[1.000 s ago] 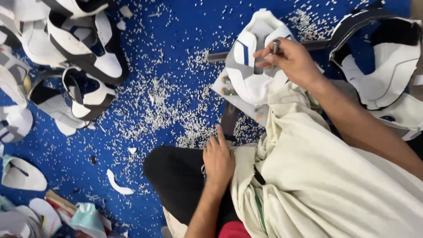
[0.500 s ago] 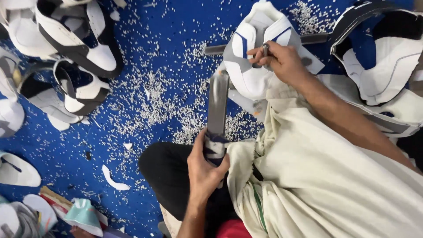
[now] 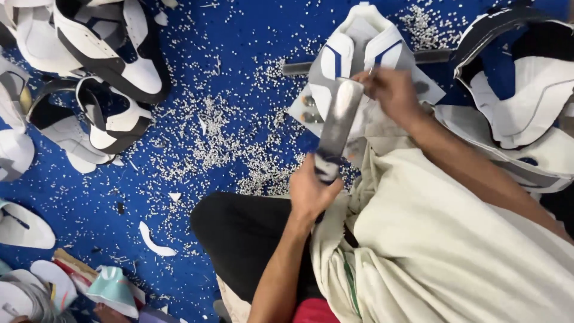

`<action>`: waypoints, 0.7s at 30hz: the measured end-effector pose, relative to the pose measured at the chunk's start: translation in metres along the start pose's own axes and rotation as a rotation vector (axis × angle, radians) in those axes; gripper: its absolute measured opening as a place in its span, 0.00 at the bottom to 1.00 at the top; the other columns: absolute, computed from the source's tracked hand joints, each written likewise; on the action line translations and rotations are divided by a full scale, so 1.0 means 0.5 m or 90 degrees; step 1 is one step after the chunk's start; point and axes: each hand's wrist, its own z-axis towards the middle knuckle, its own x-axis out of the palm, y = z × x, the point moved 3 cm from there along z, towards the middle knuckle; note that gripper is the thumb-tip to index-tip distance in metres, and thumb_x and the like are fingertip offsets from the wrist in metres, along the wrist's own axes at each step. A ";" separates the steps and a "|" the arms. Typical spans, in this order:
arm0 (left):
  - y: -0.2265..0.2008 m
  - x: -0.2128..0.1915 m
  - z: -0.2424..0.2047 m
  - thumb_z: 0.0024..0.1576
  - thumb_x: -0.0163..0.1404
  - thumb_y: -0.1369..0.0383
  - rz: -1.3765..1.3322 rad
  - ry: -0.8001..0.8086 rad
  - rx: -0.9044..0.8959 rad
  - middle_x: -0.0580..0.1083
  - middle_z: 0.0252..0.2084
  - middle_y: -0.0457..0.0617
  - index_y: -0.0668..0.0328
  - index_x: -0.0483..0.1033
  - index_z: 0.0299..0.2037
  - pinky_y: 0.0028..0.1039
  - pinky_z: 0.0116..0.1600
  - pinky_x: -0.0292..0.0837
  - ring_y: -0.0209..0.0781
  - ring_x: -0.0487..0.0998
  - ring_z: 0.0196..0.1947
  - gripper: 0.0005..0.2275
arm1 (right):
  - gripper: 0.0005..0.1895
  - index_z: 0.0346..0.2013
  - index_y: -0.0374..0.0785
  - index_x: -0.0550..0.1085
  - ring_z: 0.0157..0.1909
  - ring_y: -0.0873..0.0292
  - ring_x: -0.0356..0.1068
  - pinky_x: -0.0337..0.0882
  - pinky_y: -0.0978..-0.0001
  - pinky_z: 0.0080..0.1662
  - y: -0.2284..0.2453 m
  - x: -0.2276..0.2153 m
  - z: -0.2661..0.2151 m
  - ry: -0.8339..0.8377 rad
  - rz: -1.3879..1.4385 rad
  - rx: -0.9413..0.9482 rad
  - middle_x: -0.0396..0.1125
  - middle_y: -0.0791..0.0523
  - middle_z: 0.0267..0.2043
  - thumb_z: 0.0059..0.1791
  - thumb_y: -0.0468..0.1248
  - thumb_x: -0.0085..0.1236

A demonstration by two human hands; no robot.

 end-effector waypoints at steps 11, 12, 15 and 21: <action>-0.195 -0.161 -0.088 0.44 0.63 0.68 -0.071 -0.151 0.183 0.69 0.24 0.48 0.63 0.68 0.36 0.28 0.30 0.68 0.39 0.71 0.20 0.16 | 0.07 0.43 0.30 0.69 0.55 0.55 0.77 0.77 0.67 0.57 0.010 -0.008 0.056 0.026 0.215 0.135 0.73 0.47 0.53 0.59 0.24 0.41; -0.218 -0.171 -0.104 0.47 0.61 0.69 -0.030 -0.155 0.236 0.67 0.27 0.48 0.61 0.66 0.35 0.28 0.31 0.65 0.40 0.69 0.23 0.14 | 0.07 0.43 0.29 0.70 0.55 0.55 0.76 0.77 0.67 0.57 0.013 -0.004 0.045 0.025 0.199 0.121 0.73 0.47 0.54 0.60 0.24 0.41; -0.184 -0.092 -0.050 0.50 0.57 0.70 -0.357 -0.331 0.411 0.67 0.25 0.47 0.62 0.65 0.37 0.30 0.32 0.63 0.43 0.64 0.21 0.12 | 0.09 0.46 0.29 0.73 0.53 0.56 0.76 0.76 0.67 0.55 0.054 -0.007 0.045 0.007 0.078 0.032 0.75 0.48 0.53 0.58 0.22 0.44; 0.017 0.040 0.022 0.41 0.66 0.63 0.105 -0.043 0.089 0.75 0.27 0.53 0.63 0.71 0.37 0.35 0.33 0.72 0.51 0.79 0.24 0.20 | 0.15 0.52 0.32 0.78 0.47 0.55 0.77 0.75 0.64 0.49 0.002 0.002 0.009 -0.003 -0.137 -0.019 0.75 0.48 0.45 0.54 0.23 0.50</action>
